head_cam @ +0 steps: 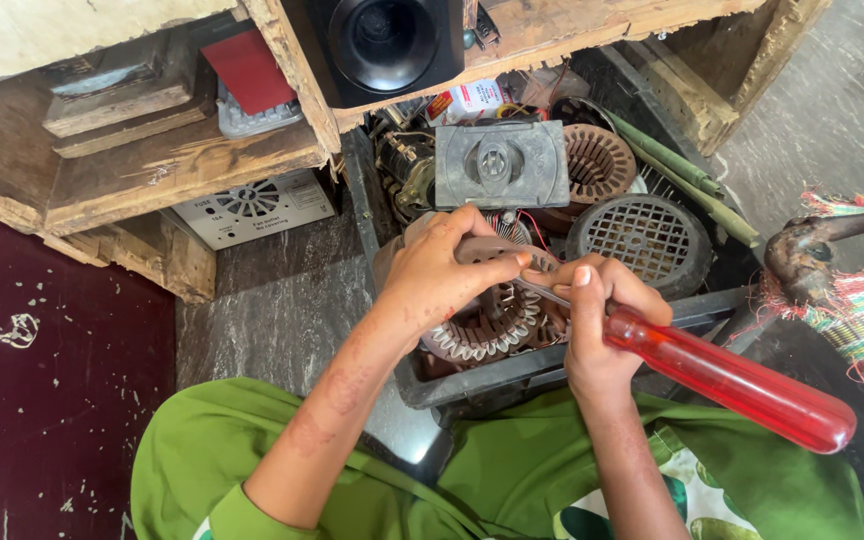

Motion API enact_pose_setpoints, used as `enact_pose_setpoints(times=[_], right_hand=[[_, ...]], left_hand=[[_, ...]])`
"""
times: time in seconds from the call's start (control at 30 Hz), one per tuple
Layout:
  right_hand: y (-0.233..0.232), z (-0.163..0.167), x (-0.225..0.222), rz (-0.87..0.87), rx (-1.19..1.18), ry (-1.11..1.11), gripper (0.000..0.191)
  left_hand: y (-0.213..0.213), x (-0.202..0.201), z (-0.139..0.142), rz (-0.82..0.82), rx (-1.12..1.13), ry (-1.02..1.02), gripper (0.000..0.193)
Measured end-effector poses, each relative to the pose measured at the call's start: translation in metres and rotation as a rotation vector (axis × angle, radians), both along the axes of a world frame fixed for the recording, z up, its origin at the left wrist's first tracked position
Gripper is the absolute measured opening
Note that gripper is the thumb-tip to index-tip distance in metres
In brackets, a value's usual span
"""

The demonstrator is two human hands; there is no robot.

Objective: The person uses a red-handled screwdriver to pry and adjust the copper windings inside a circular motor stator. They rotate the stator to access different slots and continue the adjustment throughout the clip.

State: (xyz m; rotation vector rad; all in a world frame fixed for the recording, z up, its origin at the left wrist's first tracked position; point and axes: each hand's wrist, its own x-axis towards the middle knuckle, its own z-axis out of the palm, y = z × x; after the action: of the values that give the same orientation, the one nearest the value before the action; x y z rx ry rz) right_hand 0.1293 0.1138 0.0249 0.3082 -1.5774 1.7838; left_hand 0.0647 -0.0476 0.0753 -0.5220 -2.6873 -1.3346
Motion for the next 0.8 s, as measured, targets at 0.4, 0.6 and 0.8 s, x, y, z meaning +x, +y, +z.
enact_pose_setpoints(times=[0.4, 0.6, 0.8], right_hand=[[0.0013, 0.0044, 0.0001, -0.028, 0.078, 0.018, 0.038], [0.0009, 0.0043, 0.0, -0.021, 0.047, -0.015, 0.038], [0.0023, 0.0029, -0.0004, -0.015, 0.066, 0.023, 0.038]], left_hand=[[-0.0004, 0.0002, 0.0032, -0.066, 0.318, -0.422, 0.03], [-0.0012, 0.0004, 0.0014, -0.068, 0.3, -0.396, 0.029], [-0.0008, 0.0007, -0.0015, -0.1, 0.335, -0.387, 0.029]])
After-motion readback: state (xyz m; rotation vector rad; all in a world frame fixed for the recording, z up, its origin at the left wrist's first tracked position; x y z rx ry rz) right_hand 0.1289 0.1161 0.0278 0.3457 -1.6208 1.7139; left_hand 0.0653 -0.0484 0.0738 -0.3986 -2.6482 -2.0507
